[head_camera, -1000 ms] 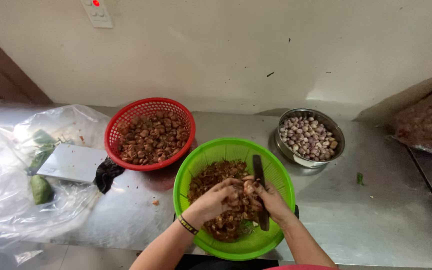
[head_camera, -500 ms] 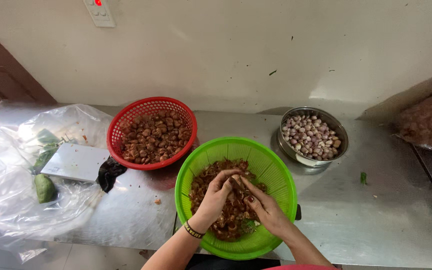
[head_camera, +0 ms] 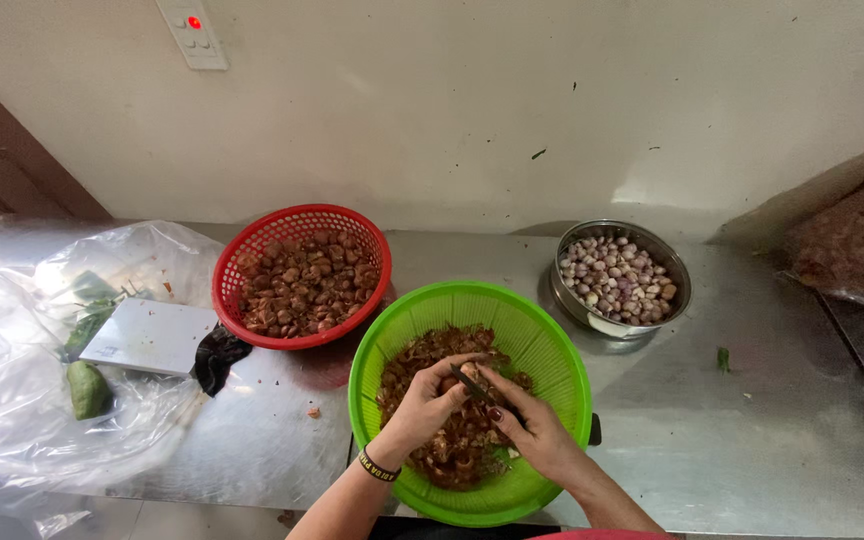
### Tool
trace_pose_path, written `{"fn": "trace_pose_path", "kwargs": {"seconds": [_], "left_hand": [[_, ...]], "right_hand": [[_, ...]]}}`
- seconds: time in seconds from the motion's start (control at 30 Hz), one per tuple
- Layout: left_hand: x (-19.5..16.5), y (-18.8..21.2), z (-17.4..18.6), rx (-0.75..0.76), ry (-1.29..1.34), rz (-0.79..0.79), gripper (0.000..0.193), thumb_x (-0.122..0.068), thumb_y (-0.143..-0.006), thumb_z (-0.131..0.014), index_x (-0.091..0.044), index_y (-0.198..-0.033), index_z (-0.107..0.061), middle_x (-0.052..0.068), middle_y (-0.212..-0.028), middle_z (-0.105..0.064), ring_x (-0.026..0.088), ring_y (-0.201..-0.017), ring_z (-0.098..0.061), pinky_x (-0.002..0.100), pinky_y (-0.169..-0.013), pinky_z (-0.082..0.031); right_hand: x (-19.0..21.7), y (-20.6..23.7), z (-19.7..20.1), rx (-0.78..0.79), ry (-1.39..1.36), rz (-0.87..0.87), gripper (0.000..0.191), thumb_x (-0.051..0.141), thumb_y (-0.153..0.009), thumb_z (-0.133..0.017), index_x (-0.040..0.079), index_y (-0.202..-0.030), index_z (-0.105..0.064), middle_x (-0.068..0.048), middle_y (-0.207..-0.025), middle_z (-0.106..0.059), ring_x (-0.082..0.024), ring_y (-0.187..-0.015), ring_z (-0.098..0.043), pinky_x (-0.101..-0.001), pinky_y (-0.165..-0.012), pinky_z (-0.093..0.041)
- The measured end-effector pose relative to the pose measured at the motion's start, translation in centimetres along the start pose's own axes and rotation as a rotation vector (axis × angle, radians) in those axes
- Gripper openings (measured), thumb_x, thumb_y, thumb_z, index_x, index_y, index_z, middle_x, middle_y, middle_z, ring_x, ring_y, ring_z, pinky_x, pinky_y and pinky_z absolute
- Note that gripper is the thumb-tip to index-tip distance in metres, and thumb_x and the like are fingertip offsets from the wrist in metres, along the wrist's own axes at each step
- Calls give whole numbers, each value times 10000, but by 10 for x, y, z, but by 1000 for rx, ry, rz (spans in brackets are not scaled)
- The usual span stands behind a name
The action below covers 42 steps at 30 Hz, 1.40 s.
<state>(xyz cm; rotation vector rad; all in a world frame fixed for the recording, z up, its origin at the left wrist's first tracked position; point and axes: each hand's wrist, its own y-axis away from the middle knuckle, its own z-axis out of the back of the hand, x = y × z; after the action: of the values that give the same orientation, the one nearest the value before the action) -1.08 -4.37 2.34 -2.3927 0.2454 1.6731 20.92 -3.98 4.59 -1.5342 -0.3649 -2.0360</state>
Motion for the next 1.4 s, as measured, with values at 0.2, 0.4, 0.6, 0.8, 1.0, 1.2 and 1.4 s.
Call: {"fn": "trace_pose_path", "kwargs": {"seconds": [0.2,0.4,0.6,0.8,1.0,1.2,1.4], "left_hand": [[6,1,-4,-22,-30,21,415,-123,-1055,-612,-16,-1456,-621,0,-964,-643,42,-767,-512,214,-655,-456],[33,-11,-16,-250,349,174,403,-212,-1042,-503,-50,-1407,-563,-28,-1106,-705,57,-891,-653,232,-753,-561],[43,-18,-3,-213,277,217,429,-190,-1050,-559,-32,-1437,-652,-16,-865,-504,36,-643,-438,198,-539,-394],[31,-13,3,-298,286,329,313,-205,-1051,-582,-71,-1334,-585,-18,-823,-498,54,-677,-492,216,-630,-487],[19,-18,-8,-391,71,124,162,-65,-996,-676,-22,-1103,-562,-51,-843,-510,40,-684,-467,224,-587,-430],[8,-13,-9,-360,-12,68,91,-72,-980,-701,-10,-991,-635,-68,-812,-537,17,-678,-460,195,-577,-405],[8,-12,-9,-362,-55,131,100,-81,-965,-702,0,-1025,-706,-56,-775,-580,34,-658,-476,202,-554,-394]], "right_hand": [[6,-7,-9,-113,-15,-134,428,232,-1026,-594,148,-1440,-527,-46,-1246,-696,-162,-1071,-694,-352,-877,-565],[11,-29,-12,-123,224,-321,425,257,-1027,-541,212,-1448,-514,-46,-1092,-748,-145,-960,-745,-361,-794,-557],[-17,-44,-12,-238,6,-454,421,276,-1018,-520,207,-1423,-613,-24,-1157,-756,-174,-1018,-703,-337,-853,-597],[-37,-39,-5,-306,-99,-369,382,274,-1055,-545,173,-1414,-630,-46,-1236,-737,-172,-1122,-678,-325,-955,-544],[-23,-27,-24,-240,-62,-204,533,168,-975,-621,173,-1496,-511,-27,-1473,-579,-165,-1307,-569,-362,-1043,-489],[-24,-24,-16,-211,-52,-226,538,177,-959,-682,160,-1477,-539,-58,-1417,-656,-167,-1261,-626,-371,-1029,-544],[-40,-24,-16,-258,-171,-206,468,153,-951,-686,93,-1410,-613,-73,-1252,-726,-120,-1029,-686,-324,-875,-590]]}}
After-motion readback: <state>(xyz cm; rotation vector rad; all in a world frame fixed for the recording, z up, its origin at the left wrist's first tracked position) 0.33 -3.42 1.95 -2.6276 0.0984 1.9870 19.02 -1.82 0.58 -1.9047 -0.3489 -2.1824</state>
